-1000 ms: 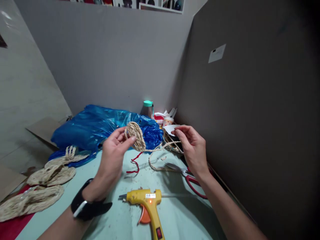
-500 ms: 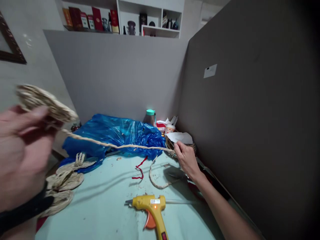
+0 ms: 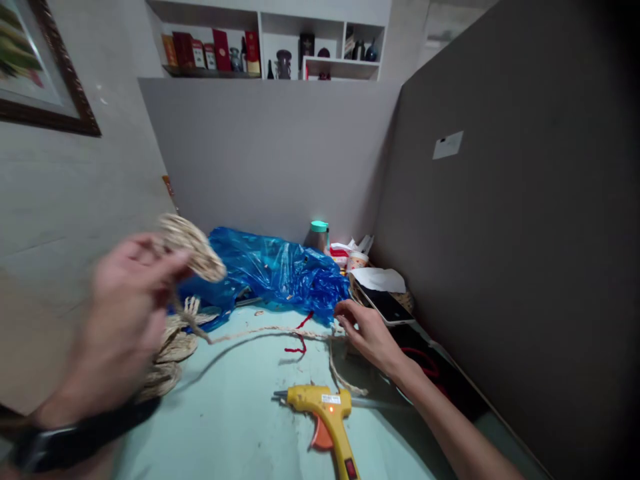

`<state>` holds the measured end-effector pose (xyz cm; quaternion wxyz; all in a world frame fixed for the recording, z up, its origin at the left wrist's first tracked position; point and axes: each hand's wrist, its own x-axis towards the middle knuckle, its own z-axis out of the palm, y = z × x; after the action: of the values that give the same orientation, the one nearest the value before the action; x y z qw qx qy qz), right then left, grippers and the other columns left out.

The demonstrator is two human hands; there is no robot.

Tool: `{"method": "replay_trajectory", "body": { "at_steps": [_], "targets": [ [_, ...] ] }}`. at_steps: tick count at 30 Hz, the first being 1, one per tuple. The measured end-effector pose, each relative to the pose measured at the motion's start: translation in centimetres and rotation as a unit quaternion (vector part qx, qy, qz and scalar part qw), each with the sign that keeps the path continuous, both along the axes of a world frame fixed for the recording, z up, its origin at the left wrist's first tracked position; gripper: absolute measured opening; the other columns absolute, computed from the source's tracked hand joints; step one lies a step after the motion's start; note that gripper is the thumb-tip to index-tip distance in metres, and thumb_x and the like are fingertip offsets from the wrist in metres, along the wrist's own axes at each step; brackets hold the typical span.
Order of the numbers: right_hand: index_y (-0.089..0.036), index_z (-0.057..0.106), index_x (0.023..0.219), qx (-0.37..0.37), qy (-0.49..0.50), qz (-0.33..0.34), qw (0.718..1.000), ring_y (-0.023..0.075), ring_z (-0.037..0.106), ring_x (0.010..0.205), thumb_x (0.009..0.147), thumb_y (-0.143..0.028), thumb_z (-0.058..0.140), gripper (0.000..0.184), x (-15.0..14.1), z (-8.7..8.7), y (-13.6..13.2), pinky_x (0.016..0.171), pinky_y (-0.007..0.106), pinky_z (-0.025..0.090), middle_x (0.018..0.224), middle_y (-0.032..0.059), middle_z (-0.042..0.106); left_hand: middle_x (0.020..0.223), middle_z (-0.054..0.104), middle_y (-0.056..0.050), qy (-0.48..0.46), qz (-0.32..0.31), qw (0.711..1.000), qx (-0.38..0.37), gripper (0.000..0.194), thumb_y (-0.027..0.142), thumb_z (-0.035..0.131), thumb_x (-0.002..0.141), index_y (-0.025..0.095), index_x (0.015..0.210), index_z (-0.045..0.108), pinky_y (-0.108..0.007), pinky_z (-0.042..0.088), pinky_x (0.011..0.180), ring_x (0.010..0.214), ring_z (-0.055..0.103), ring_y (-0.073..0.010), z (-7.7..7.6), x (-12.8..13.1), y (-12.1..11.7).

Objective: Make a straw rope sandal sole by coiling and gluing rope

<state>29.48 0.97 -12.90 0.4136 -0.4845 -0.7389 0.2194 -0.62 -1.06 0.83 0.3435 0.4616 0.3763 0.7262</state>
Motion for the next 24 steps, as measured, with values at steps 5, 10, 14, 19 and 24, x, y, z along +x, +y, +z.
{"method": "replay_trajectory", "body": {
  "at_steps": [5,10,14,19,24],
  "targets": [
    [-0.017,0.059,0.105,-0.031,0.133,0.016,0.991,0.0178,0.063,0.078,0.097,-0.045,0.054,0.03,-1.0,2.4,-1.6,0.068,0.03,0.051,0.094,0.0051,0.067,0.082,0.072,-0.003,0.056,-0.168,0.98,-0.091,0.037,0.017,0.079,0.07,0.016,0.101,0.059,-0.029,0.054,0.065,0.071,0.068,-0.0178,-3.9,4.6,0.1],
    [-0.022,0.06,0.105,-0.084,0.222,0.082,0.968,0.0126,0.052,0.063,0.091,-0.049,0.059,0.03,-3.0,5.0,-4.6,0.058,0.024,0.043,0.094,0.0031,0.066,0.09,0.074,-0.004,0.127,-0.326,0.924,-0.155,0.034,0.021,0.071,0.078,0.022,0.107,0.055,-0.031,0.053,0.073,0.081,0.07,-0.0197,-5.8,7.2,-1.0],
    [-0.021,0.063,0.098,-0.116,0.27,0.107,0.95,0.0076,0.04,0.052,0.09,-0.047,0.062,0.027,-3.9,5.7,-5.8,0.049,0.021,0.035,0.082,-0.0006,0.058,0.1,0.074,-0.003,0.18,-0.348,0.909,-0.144,0.034,0.022,0.066,0.083,0.028,0.114,0.052,-0.03,0.052,0.079,0.09,0.069,-0.0204,-6.0,7.6,-1.9],
    [-0.022,0.063,0.094,-0.125,0.31,0.097,0.938,0.0073,0.037,0.05,0.091,-0.04,0.062,0.019,-4.4,5.3,-6.4,0.045,0.02,0.032,0.075,-0.0024,0.053,0.099,0.072,-0.002,0.255,-0.261,0.926,-0.093,0.026,0.037,0.065,0.086,0.032,0.111,0.062,-0.028,0.054,0.075,0.088,0.068,-0.021,-6.5,8.0,-2.1],
    [-0.021,0.063,0.088,-0.112,0.268,0.085,0.953,0.0084,0.039,0.051,0.093,-0.04,0.058,0.02,-4.7,5.1,-6.6,0.046,0.021,0.034,0.072,-0.0014,0.054,0.102,0.072,-0.003,0.28,-0.193,0.938,-0.064,0.022,0.041,0.063,0.086,0.03,0.103,0.07,-0.03,0.054,0.078,0.091,0.069,-0.023,-6.5,8.2,-2.1]
  ]
}}
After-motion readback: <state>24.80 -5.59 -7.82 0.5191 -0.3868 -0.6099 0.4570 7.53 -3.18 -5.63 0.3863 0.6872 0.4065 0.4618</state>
